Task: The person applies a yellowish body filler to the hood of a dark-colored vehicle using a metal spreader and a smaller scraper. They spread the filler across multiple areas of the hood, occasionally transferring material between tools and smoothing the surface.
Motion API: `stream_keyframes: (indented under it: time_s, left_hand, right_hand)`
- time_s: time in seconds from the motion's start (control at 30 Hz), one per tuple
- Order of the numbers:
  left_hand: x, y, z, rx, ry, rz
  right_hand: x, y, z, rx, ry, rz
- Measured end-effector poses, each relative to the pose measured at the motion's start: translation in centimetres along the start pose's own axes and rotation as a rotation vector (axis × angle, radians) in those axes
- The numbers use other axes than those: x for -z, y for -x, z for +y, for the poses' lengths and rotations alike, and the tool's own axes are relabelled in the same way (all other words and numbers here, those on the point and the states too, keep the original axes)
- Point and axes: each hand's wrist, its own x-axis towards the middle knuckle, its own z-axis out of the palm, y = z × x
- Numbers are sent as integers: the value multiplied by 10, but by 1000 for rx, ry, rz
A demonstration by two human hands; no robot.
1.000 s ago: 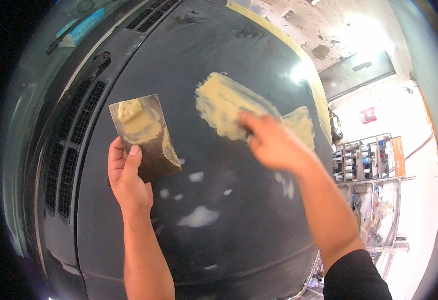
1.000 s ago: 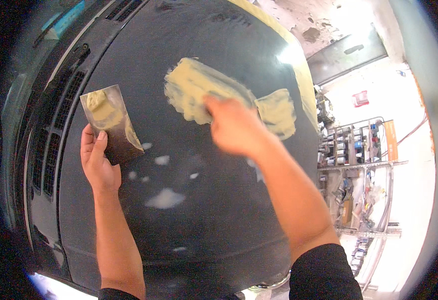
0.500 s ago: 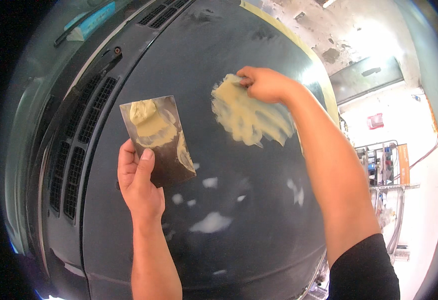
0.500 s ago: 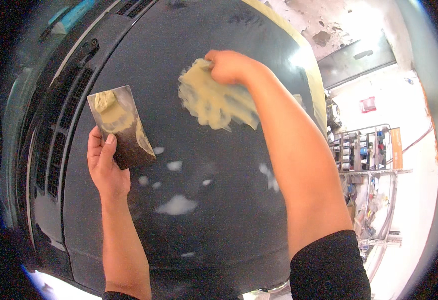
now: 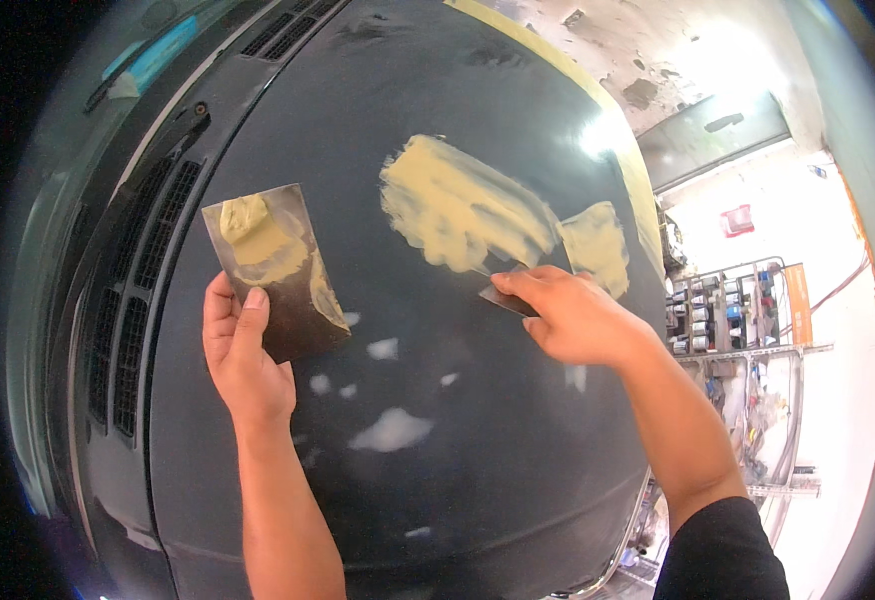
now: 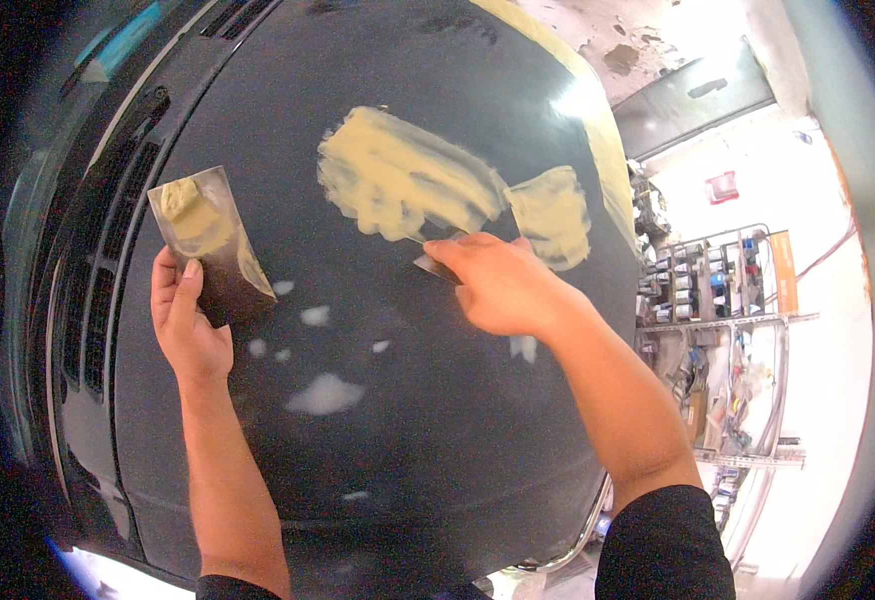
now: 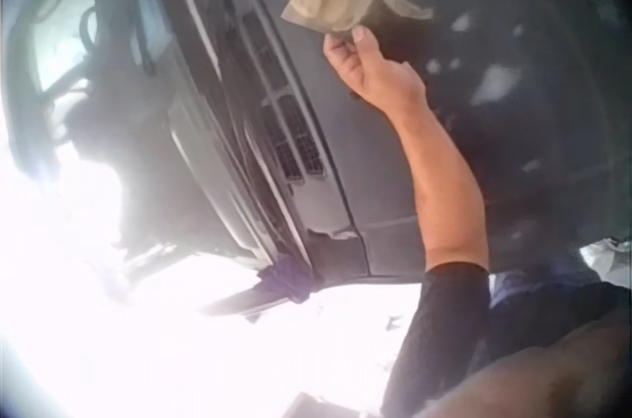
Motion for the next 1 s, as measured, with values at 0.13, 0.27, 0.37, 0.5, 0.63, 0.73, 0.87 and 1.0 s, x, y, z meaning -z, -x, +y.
stream_keyframes:
  time_s: [0.13,0.27,0.37,0.5,0.63,0.73,0.87,1.0]
  left_hand:
    - [3,2,-1,0,-2,-5]
    - [-3,0,0,21,-11,-26]
    - [-1,-1,-1,18,28,-66]
    - [2,0,-1,14,14,-60]
    - [0,1,-1,0,-22,-30]
    - [-3,1,-1,12,0,-25]
    - [6,-1,-6,-5,-14,-37]
    - [4,-2,-5,-20,-31,-64]
  right_hand:
    - [7,0,45,-100,-222,143]
    - [12,-40,88,-225,-293,219]
    - [14,-58,69,-334,-261,110]
    - [7,-35,39,-337,-201,14]
    - [-20,4,30,-218,-198,87]
    - [-15,19,26,-192,-308,128]
    - [26,-18,8,-61,-105,125]
    - [18,-63,4,290,61,125]
